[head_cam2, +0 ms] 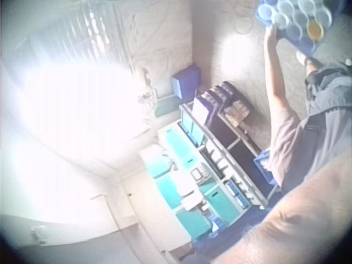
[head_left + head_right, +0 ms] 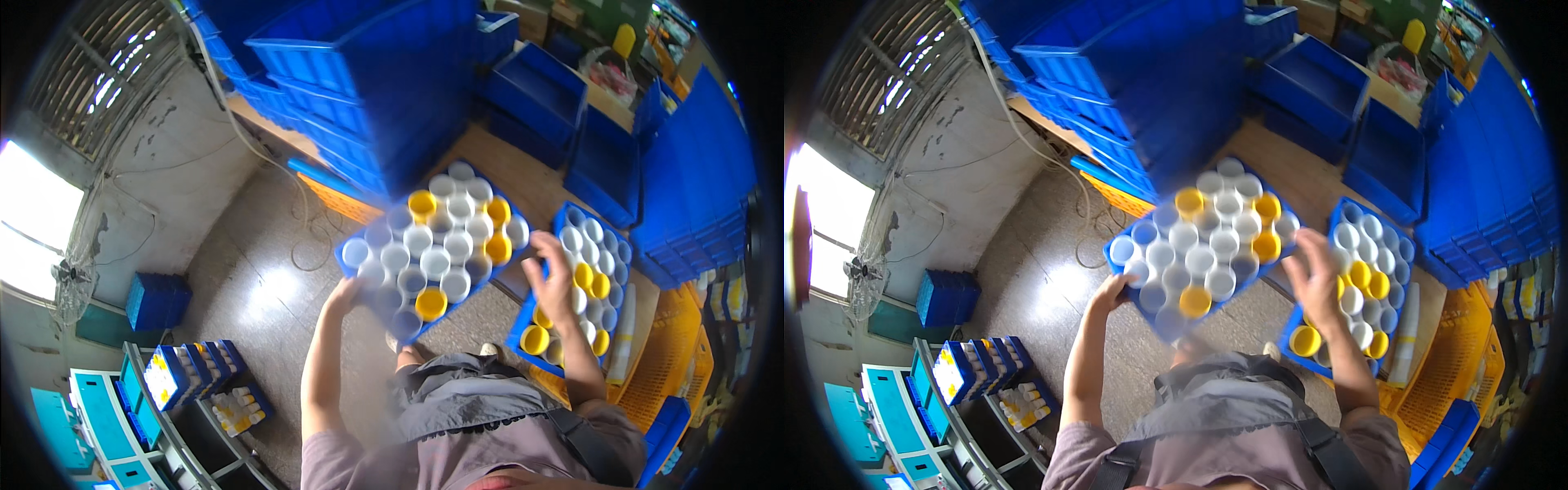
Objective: The person carries a blue tray of white and yellow cups, uses a green tool to adjust contents, and places the tray on a workbench. They then pour white granular material into the cups from a large plastic tube and arrange the filled cups in trays.
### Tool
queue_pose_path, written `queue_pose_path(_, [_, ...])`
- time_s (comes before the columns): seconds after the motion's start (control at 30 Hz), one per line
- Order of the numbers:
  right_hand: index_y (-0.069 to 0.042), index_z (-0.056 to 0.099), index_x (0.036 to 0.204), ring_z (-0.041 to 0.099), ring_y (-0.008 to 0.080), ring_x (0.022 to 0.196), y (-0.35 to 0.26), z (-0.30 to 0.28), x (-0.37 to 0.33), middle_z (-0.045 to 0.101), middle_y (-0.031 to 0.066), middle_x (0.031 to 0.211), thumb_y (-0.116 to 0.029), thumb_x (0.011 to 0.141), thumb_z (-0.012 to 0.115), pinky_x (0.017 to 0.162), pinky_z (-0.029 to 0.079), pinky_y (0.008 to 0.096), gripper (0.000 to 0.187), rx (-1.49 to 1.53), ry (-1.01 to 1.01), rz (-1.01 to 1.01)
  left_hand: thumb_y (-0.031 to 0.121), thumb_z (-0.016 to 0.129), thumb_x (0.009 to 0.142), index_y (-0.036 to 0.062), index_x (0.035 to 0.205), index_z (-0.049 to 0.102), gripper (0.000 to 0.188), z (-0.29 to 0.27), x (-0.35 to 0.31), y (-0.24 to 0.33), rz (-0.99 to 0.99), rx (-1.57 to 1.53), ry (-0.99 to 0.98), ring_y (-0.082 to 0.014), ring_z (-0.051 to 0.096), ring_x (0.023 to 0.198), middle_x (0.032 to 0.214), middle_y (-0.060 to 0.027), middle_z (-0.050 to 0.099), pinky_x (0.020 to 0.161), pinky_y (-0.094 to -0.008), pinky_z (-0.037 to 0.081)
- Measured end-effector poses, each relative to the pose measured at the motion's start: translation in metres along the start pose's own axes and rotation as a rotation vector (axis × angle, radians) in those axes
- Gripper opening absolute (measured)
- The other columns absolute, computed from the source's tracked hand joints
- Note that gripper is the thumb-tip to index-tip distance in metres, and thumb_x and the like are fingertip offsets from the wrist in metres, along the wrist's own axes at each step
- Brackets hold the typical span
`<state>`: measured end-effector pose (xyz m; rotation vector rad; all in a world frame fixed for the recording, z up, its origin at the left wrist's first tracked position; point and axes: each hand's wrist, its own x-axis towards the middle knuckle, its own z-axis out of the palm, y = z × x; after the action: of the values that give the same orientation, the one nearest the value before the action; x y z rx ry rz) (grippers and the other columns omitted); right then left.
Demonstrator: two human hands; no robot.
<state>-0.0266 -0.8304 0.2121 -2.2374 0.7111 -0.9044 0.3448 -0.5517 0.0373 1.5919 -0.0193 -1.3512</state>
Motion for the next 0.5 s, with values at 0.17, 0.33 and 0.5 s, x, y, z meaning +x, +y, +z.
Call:
queue_pose_path(0.17, [-0.003,0.063,0.123,0.064,0.0347,0.115,-0.153,0.174,0.088,0.065,0.0150,0.125,-0.005,0.086,0.076,0.099,0.052,0.0403,0.039,0.210,-0.217,-0.331,0.018,0.071,0.084,0.0021,0.117,0.064,0.037,-0.173,-0.126,-0.020,-0.030,0.164,0.201,-0.0192,0.067,0.071,0.095,-0.0077,0.070,0.056,-0.0307,0.055])
queue_pose_path(0.33, [-0.005,0.065,0.113,0.065,0.0344,0.110,-0.260,0.340,0.194,0.067,0.0150,0.117,-0.010,0.090,0.073,0.095,0.052,0.0432,0.026,0.408,-0.245,-0.514,0.021,0.071,0.081,0.0022,0.096,0.069,0.024,-0.282,-0.230,-0.061,-0.310,0.107,0.574,-0.0171,0.052,0.046,0.071,-0.0055,0.063,0.040,-0.0336,0.038])
queue_pose_path(0.5, [-0.006,0.066,0.111,0.065,0.0322,0.110,-0.351,0.505,0.348,0.069,0.0145,0.117,-0.017,0.088,0.076,0.096,0.051,0.0426,0.027,0.297,-0.010,-0.700,0.019,0.068,0.076,-0.0002,0.096,0.071,0.028,-0.342,-0.227,-0.150,-0.066,-0.257,0.992,-0.0225,0.066,0.069,0.084,-0.0104,0.068,0.055,-0.0394,0.052])
